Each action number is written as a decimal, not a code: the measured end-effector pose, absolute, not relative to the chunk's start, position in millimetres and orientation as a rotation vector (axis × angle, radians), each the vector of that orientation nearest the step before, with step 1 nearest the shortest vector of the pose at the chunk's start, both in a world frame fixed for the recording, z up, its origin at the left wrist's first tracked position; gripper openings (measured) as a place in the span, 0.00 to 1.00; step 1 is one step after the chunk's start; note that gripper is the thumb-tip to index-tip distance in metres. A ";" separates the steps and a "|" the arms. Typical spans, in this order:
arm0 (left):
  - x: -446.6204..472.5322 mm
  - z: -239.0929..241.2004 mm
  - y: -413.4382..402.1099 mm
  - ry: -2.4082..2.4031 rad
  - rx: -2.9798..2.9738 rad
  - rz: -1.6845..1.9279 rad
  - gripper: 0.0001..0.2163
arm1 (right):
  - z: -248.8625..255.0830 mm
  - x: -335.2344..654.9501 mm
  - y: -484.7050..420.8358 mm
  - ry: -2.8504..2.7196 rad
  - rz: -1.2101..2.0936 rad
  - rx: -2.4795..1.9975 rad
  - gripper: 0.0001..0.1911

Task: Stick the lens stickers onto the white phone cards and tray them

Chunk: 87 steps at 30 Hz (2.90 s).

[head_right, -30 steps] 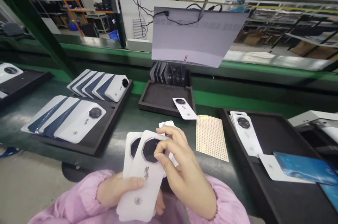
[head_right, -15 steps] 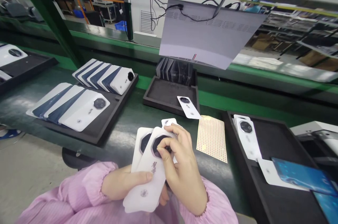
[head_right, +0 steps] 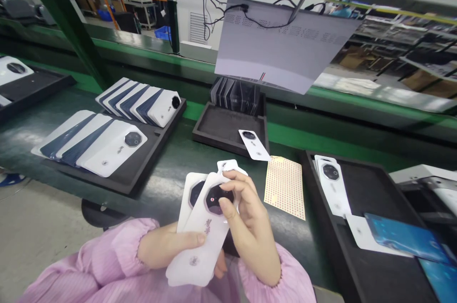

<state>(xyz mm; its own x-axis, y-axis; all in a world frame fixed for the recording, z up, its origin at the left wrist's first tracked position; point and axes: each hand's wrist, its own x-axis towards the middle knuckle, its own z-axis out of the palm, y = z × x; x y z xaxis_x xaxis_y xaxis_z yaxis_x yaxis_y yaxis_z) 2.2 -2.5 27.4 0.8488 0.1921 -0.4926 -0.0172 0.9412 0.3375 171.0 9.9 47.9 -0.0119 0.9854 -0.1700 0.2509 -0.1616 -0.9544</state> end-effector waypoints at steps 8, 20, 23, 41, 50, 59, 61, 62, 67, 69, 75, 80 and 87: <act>-2.5 33.7 6.1 0.379 0.293 0.171 0.22 | 55.9 166.0 -1.1 -1.804 0.483 -1.415 0.12; 6.0 52.3 25.1 0.395 0.529 0.115 0.22 | 59.3 168.2 -1.9 -2.036 0.297 -1.381 0.13; 5.9 52.9 24.2 0.426 0.491 0.105 0.19 | 59.5 169.0 -2.0 -2.046 0.284 -1.386 0.14; 7.1 48.6 19.6 0.408 0.562 0.109 0.21 | 60.0 166.6 -0.5 -1.981 0.251 -1.357 0.14; 5.9 48.2 20.3 0.432 0.541 0.076 0.19 | 58.6 167.7 -3.4 -1.990 0.249 -1.363 0.15; 1.9 43.1 14.5 0.429 0.584 0.120 0.22 | 60.0 164.8 -3.5 -1.970 0.256 -1.384 0.12; 1.6 40.5 11.9 0.439 0.563 0.134 0.21 | 60.5 165.9 -3.6 -1.969 0.266 -1.394 0.13; 1.8 39.4 11.1 0.441 0.536 0.132 0.21 | 60.8 167.3 -3.7 -1.961 0.281 -1.392 0.14; 2.7 35.8 12.9 0.367 0.394 0.154 0.24 | 60.0 180.7 -10.0 -1.730 0.355 -1.387 0.10; 1.7 34.0 14.5 0.377 0.405 0.150 0.25 | 57.9 185.7 -16.1 -1.597 0.475 -1.472 0.12; -1.0 24.6 12.6 0.441 0.395 0.159 0.25 | 51.0 190.3 -26.2 -1.448 0.923 -1.674 0.06; 2.1 18.1 9.1 0.472 0.318 0.194 0.24 | 40.5 181.5 -23.4 -1.435 1.134 -1.746 0.07; 2.4 15.1 10.7 0.559 0.329 0.186 0.26 | 31.6 178.3 -25.1 -1.225 1.282 -1.683 0.07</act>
